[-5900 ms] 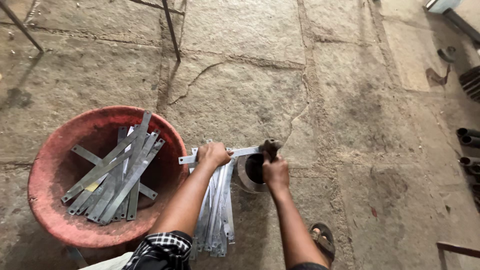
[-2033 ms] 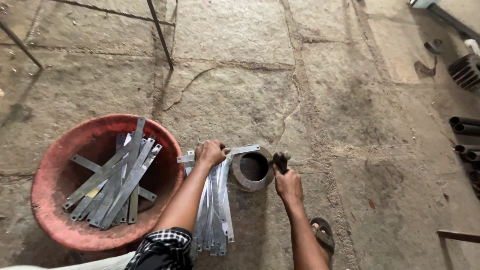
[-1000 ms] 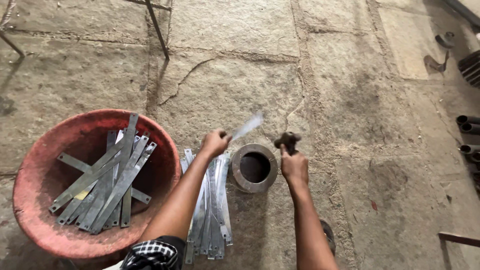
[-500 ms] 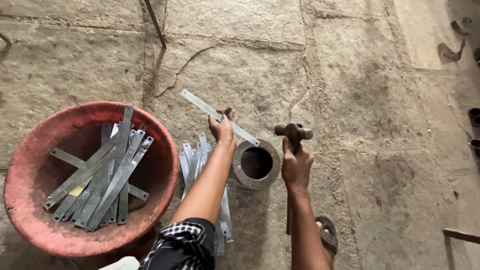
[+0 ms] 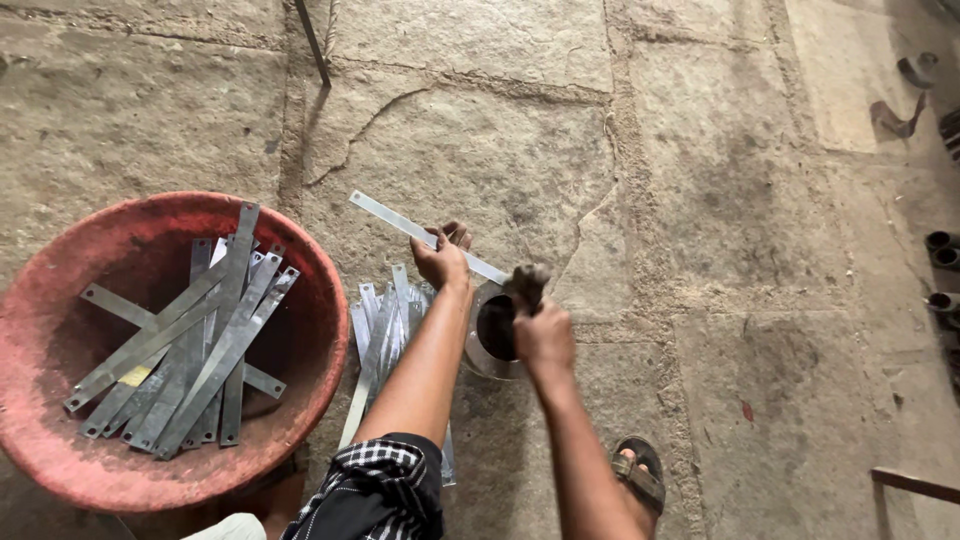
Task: The person straightens metal strips by placing them on a cylindrical metal anvil and striking them with a hammer. They handle the strips one by one from a red basin and place the straightened strips into a pile on the floor.
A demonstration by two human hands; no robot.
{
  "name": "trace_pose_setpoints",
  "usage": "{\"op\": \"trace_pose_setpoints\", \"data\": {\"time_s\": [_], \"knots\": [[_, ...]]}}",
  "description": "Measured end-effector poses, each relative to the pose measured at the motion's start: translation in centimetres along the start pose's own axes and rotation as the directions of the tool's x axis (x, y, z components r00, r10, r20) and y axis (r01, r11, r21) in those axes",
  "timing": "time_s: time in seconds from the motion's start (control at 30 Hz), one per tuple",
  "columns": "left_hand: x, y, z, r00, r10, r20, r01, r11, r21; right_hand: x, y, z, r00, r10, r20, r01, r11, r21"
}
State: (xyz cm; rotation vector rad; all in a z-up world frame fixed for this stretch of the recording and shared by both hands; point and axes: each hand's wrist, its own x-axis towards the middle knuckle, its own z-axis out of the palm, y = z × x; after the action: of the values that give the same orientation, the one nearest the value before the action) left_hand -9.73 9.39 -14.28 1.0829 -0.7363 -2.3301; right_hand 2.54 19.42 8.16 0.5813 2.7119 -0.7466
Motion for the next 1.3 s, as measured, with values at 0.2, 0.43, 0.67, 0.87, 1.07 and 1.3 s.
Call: {"op": "trace_pose_setpoints", "data": {"time_s": [0.2,0.43,0.67,0.87,1.07,1.3], "knots": [[0.3,-0.3,0.4,0.999,-0.039,-0.012,0.039,0.999,0.008,-1.2,0.8,-0.3,0.849,-0.235,-0.474,0.385,0.888,0.251],[0.4,0.6,-0.8,0.996,-0.075,-0.054,0.070,0.993,-0.097,3.5,2.2,-0.1,0.994,-0.083,-0.064,0.071,0.981,-0.180],[-0.5,6.0,-5.3,0.983,-0.068,0.171,-0.007,0.915,0.403,-1.8,8.7,-1.1,0.996,-0.021,-0.082,0.011,0.992,-0.122],[-6.7,8.5,-14.1,0.954,-0.200,0.222,-0.168,0.254,0.952,-1.6,11.8,1.0,0.995,-0.020,-0.097,0.010,0.994,-0.110],[-10.1,10.5,-15.3,0.910,0.104,0.401,-0.398,-0.043,0.916,-1.0,12.7,1.6,0.995,-0.051,-0.088,0.040,0.992,-0.118],[-1.5,24.0,-17.6,0.724,0.402,0.560,-0.458,-0.327,0.827,-1.4,12.1,1.3,0.998,0.002,-0.065,-0.008,0.996,-0.094]]}}
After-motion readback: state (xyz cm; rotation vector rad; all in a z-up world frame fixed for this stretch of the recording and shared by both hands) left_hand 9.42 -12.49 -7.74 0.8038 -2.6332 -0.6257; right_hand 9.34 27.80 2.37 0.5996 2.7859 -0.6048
